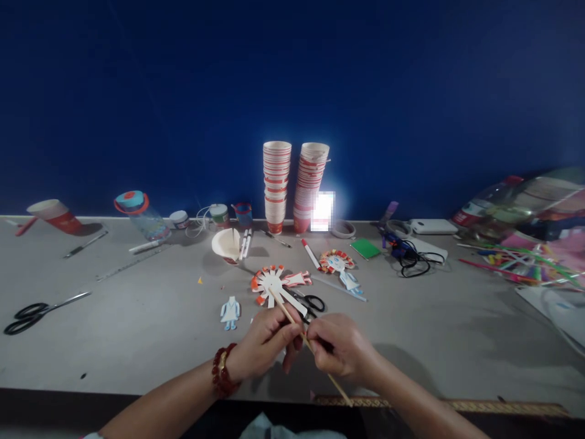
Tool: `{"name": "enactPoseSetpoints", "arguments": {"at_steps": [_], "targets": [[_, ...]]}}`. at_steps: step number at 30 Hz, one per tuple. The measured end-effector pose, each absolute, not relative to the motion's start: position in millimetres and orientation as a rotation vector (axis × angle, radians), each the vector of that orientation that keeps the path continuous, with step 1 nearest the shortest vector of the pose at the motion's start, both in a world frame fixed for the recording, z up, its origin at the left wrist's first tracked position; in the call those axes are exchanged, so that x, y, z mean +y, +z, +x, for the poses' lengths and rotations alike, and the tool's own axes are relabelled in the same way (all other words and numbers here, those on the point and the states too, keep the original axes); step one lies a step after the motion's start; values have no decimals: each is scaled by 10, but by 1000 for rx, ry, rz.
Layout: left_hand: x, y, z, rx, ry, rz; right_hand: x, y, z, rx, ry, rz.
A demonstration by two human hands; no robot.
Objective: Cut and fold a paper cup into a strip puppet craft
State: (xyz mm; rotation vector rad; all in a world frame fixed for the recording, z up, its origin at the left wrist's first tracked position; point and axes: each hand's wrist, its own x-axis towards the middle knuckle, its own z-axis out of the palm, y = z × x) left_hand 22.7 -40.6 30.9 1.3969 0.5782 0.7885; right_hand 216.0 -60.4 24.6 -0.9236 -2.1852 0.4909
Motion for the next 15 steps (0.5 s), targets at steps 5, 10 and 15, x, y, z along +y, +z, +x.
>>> {"name": "enactPoseSetpoints", "arguments": {"at_steps": [5,10,15], "targets": [[-559,416,114,368,625,1752,-576,203,2223,-2052,583,-1074],[-416,443,63,483,990,1404,-437,262,2737,-1877,695,-1443],[-159,365,71,507,1073,1172,-391,186,3206,-2176,277,-1780]]}}
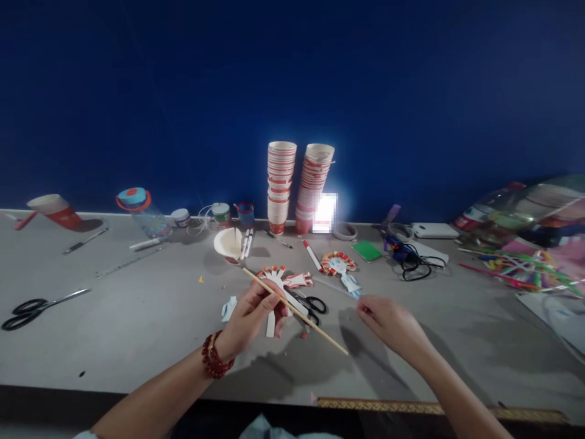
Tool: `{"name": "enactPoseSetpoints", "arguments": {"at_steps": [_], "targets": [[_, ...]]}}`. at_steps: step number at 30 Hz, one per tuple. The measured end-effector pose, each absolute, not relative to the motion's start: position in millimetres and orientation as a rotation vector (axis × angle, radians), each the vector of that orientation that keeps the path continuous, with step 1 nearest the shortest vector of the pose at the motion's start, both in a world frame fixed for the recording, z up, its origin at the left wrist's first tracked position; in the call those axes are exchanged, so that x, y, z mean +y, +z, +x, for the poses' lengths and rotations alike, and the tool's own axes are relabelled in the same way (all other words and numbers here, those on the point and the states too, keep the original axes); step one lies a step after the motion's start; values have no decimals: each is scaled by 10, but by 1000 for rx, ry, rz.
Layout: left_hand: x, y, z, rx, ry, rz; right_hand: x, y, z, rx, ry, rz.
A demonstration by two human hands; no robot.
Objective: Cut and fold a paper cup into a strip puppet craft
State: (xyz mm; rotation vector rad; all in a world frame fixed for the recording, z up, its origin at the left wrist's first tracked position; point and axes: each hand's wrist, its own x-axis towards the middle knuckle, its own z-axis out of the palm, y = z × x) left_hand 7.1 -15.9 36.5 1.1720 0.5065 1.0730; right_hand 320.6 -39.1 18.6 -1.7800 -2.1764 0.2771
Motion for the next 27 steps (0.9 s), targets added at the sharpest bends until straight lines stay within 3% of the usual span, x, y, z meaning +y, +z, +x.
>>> {"name": "enactPoseSetpoints", "arguments": {"at_steps": [4,7,11,19,23,27], "targets": [[-175,334,122,556,1074,1153,-410,204,3194,-2088,193,-1761],[-191,332,180,654,1056,1207,-418,372,2909,-2039,443,-1693],[-128,322,257,794,1007,1351,-373,589,2395,-2151,782,-1223],[-103,244,60,904,1224,1245,-43,218,2441,-1991,653,-1342],[-221,73,-90,1042,1118,1131,-59,-23,2586,-1979,798,-1503],[-375,-50,-47,1037,922,1021,-148,-57,2434,-2143,554,-1592]]}}
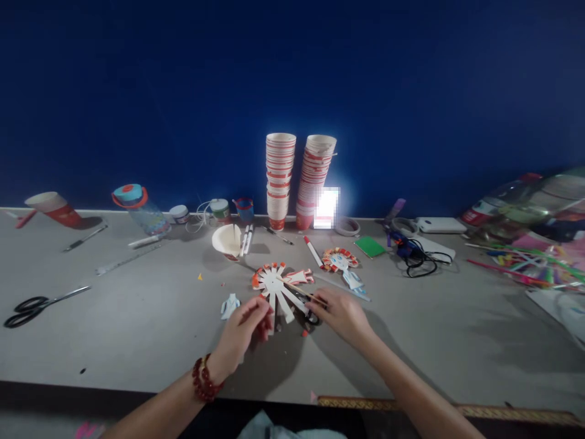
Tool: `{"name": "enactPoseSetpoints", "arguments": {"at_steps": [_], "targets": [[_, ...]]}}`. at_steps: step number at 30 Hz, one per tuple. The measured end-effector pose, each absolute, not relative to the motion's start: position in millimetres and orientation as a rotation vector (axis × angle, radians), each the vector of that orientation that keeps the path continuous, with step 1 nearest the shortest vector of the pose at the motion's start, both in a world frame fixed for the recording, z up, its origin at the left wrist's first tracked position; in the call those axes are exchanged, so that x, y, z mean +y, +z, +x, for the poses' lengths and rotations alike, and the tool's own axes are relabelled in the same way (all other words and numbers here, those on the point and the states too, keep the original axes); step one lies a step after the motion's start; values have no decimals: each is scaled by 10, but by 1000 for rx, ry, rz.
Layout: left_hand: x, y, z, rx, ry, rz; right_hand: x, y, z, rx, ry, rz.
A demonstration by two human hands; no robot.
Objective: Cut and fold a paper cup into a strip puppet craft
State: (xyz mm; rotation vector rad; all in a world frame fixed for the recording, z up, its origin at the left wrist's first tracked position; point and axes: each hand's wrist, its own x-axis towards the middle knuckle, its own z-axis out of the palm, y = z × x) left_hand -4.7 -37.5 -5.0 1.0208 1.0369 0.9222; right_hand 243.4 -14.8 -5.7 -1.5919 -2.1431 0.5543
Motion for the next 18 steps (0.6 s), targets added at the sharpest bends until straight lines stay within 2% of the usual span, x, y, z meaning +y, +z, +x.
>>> {"name": "enactPoseSetpoints", "arguments": {"at_steps": [5,18], "targets": [[-597,-166,160,885,661,736,-144,-81,2256,-2245,551,-1660],[-607,-197,450,796,787,555,-149,-4,2124,-2089,763,-1744]]}}
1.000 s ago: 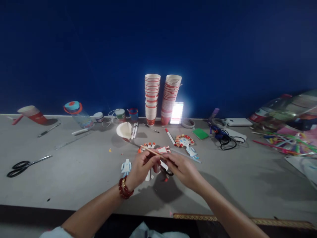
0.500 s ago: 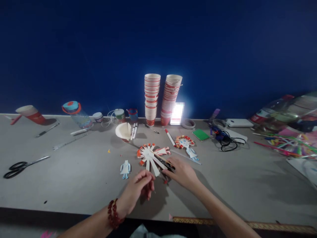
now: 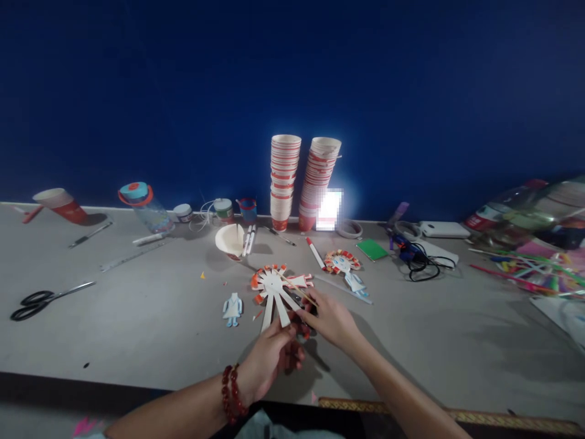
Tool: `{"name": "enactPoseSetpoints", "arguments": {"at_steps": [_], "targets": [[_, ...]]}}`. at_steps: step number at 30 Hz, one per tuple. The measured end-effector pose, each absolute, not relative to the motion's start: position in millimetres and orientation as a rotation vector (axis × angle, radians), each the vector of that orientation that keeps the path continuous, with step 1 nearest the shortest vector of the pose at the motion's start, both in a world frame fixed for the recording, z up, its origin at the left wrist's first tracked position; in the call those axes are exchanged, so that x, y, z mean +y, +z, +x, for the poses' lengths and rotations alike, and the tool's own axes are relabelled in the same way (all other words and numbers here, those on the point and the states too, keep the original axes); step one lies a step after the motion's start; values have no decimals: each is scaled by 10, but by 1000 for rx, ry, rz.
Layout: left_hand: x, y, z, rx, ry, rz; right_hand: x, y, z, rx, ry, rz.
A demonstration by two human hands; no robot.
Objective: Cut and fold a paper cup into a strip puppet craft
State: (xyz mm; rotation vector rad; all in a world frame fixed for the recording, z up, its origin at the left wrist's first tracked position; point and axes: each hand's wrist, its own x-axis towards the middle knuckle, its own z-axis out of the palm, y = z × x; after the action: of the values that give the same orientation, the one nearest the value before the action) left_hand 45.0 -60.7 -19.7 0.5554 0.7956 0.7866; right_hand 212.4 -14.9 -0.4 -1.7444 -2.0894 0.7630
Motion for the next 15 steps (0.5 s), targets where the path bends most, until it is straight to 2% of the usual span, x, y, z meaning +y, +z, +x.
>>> {"name": "enactPoseSetpoints", "arguments": {"at_steps": [5,12,15], "targets": [[-591,-213,417,790,764,562,-122,-27,2098,-2052,902,-1731],[-611,-151,27,826,466,626,-119,-75,2073,-2127,826,-1727],[-521,-140,-241,951,537,717,-117,-98,2049,-2175,784,-1734]]}}
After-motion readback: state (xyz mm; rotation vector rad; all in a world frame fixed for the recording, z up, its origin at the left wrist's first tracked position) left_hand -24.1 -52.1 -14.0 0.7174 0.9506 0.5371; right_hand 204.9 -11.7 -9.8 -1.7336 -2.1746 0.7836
